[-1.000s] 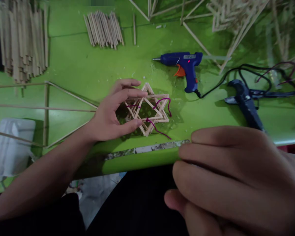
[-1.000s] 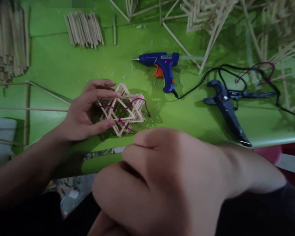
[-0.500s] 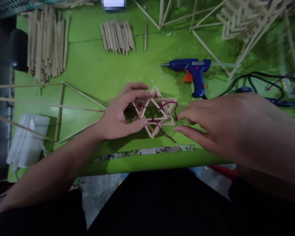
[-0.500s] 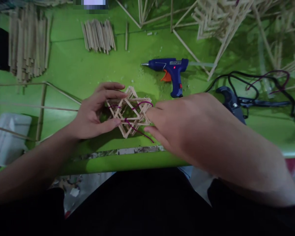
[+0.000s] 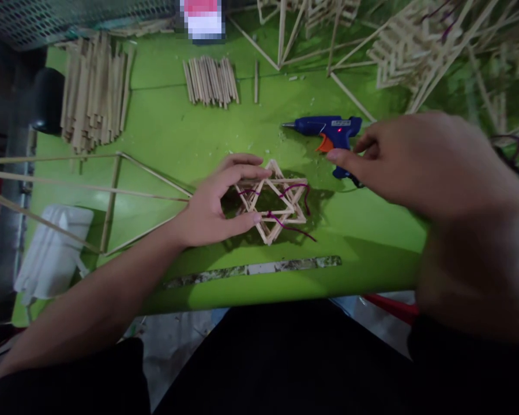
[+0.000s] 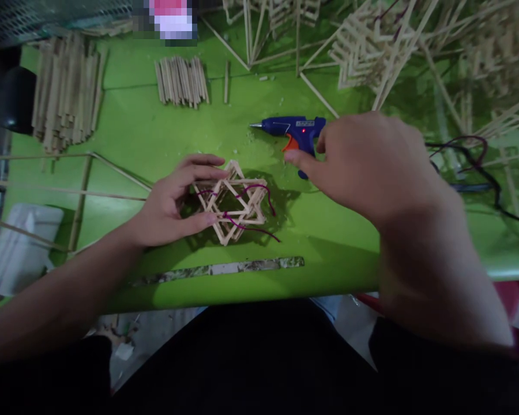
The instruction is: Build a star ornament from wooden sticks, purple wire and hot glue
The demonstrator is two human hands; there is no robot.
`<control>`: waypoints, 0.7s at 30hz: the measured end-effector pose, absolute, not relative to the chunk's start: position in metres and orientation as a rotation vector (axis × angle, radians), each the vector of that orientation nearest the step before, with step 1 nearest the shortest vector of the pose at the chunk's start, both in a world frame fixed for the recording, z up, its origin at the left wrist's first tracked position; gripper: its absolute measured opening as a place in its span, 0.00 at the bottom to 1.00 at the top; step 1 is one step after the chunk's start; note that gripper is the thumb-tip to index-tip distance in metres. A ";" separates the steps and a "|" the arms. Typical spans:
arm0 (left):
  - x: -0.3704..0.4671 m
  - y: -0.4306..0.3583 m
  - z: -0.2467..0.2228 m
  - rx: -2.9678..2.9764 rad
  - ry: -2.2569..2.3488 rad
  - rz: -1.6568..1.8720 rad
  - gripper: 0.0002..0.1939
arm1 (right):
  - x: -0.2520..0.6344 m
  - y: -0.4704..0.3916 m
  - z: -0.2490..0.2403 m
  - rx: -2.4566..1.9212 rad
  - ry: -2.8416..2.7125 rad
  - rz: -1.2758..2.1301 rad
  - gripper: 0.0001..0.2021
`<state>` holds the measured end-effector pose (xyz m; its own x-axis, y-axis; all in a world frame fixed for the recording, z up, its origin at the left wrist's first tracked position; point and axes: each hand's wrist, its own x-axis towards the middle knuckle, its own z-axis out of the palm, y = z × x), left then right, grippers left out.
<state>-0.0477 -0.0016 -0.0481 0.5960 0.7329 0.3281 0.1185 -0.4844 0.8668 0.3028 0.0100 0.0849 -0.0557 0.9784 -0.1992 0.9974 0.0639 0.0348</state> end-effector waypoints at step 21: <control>-0.050 -0.009 -0.025 1.883 0.753 0.814 0.43 | 0.307 0.032 0.057 2.311 2.316 -0.444 0.28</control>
